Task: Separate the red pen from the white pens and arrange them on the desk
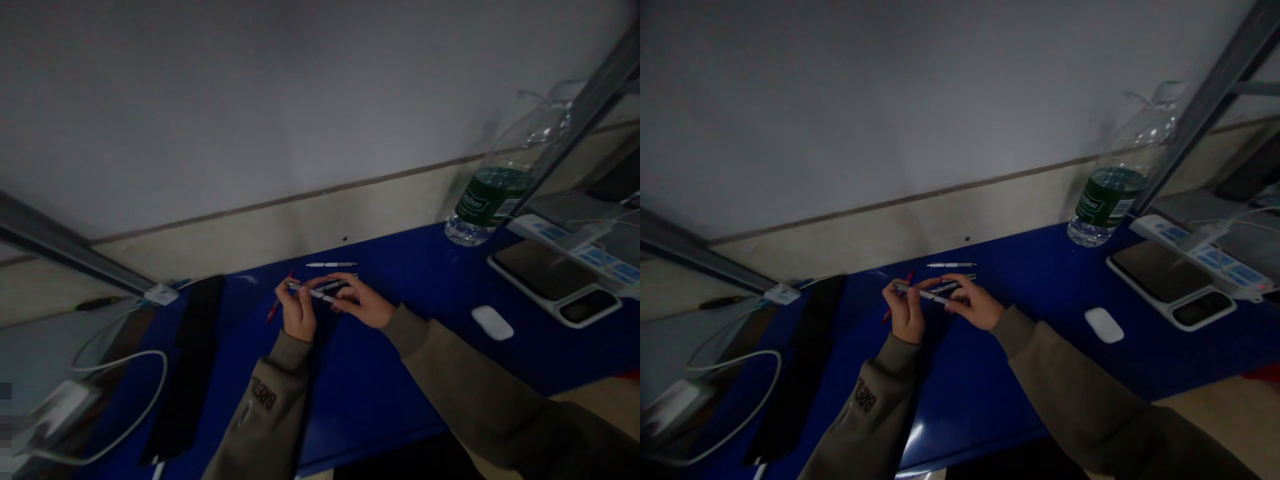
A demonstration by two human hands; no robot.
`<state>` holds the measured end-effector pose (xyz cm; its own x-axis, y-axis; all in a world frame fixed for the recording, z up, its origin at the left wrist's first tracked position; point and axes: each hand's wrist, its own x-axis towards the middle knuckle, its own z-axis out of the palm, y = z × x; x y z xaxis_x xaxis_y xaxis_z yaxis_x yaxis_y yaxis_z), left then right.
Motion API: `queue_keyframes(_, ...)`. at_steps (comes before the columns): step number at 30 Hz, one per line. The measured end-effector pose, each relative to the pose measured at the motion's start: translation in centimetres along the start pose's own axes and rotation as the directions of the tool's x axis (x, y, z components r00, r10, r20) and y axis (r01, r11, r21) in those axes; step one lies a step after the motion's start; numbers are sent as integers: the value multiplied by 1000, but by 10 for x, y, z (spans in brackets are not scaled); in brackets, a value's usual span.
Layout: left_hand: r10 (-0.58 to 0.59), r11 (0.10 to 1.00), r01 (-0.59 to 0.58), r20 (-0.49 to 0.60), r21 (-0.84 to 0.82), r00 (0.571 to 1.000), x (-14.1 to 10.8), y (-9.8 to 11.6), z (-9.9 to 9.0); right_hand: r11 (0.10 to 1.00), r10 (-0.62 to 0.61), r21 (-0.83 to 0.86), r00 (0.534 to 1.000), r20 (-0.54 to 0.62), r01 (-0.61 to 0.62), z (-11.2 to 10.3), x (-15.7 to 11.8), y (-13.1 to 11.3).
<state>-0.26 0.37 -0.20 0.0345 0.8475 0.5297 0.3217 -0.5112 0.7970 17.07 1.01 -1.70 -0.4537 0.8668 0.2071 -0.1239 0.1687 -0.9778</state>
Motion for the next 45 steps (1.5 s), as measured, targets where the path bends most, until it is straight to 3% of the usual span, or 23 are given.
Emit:
queue_keyframes(3,-152,986,150,-31,-76,988,1,-5,3,993,42,116,989,-144,-26,-9,5,4)
queue_keyframes(5,-233,970,230,-38,-79,972,1,-7,3,973,49,231,951,-305,24,-17,8,5)
queue_keyframes(9,-260,965,256,146,51,954,-2,-5,4,887,132,451,883,-451,97,-28,13,5)
queue_keyframes(14,-242,960,161,387,230,890,-11,1,8,867,191,496,883,-428,53,-19,12,1)
queue_keyframes(16,-241,961,154,429,228,870,-12,3,9,853,191,521,913,-359,27,-13,11,-1)
queue_keyframes(19,-229,961,126,447,248,865,-11,6,10,820,217,572,935,-281,-19,-10,11,-5)
queue_keyframes(23,-161,931,-21,463,364,871,-10,7,8,820,225,572,916,-332,5,-20,10,-7)
queue_keyframes(28,-76,850,-145,390,506,918,-9,2,4,848,170,526,910,-377,60,-38,5,-11)
queue_keyframes(34,9,751,-264,391,605,920,-9,-3,2,814,139,573,928,-345,91,-36,1,-13)
queue_keyframes(36,50,707,-284,355,648,934,-3,-6,-6,791,134,604,936,-326,97,-34,1,-14)
queue_keyframes(38,79,612,-239,243,753,967,9,-10,-22,777,141,623,940,-312,90,-33,1,-15)
queue_keyframes(40,81,472,-101,71,876,994,23,-16,-49,764,152,639,940,-306,85,-32,1,-15)
queue_keyframes(42,56,324,60,-82,944,995,36,-24,-85,733,159,673,938,-309,98,-33,2,-16)
queue_keyframes(45,-48,130,364,-361,922,932,46,-43,-139,662,187,742,936,-297,103,-33,3,-16)
